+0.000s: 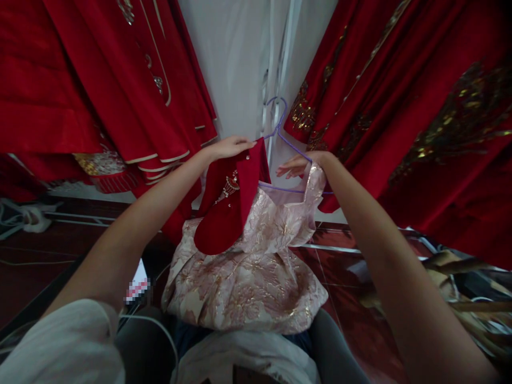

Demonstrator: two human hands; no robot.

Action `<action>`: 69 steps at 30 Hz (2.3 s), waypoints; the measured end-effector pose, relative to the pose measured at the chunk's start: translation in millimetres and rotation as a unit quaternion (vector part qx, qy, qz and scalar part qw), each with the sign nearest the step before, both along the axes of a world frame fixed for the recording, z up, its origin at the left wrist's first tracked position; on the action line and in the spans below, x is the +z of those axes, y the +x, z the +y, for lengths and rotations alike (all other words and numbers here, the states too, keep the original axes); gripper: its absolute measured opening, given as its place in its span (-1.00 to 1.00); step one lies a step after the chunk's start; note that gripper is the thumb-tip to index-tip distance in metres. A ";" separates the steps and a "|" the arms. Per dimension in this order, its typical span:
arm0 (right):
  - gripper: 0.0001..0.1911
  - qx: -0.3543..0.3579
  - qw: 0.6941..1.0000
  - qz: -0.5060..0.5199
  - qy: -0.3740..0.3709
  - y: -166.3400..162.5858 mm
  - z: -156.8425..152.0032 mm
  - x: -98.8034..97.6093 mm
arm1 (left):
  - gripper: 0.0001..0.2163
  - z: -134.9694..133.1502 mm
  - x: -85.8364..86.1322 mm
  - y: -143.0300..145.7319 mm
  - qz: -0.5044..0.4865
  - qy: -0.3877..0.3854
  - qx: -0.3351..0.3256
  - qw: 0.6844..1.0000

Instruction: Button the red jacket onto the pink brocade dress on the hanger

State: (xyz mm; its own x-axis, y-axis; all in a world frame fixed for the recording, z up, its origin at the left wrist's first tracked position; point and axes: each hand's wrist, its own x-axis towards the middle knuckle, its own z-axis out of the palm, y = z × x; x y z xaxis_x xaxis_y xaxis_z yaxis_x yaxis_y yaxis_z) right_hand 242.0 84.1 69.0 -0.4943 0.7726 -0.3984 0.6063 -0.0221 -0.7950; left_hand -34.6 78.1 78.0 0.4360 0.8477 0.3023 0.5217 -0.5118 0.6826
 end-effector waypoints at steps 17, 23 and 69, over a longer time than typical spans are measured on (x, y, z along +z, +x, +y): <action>-0.62 -0.016 0.987 0.143 0.077 -35.0 5.3 -34.2 | -0.51 -23.0 -7.6 8.4 -0.052 -0.032 0.085 0.994; -0.70 -0.272 0.886 0.081 0.367 -17.3 13.5 -26.2 | -0.58 -4.7 -18.7 19.7 0.038 0.091 0.206 0.974; -0.70 -0.214 0.923 0.228 0.224 -43.7 -97.2 -63.0 | -0.41 -33.8 -44.3 32.7 0.055 0.181 0.222 0.956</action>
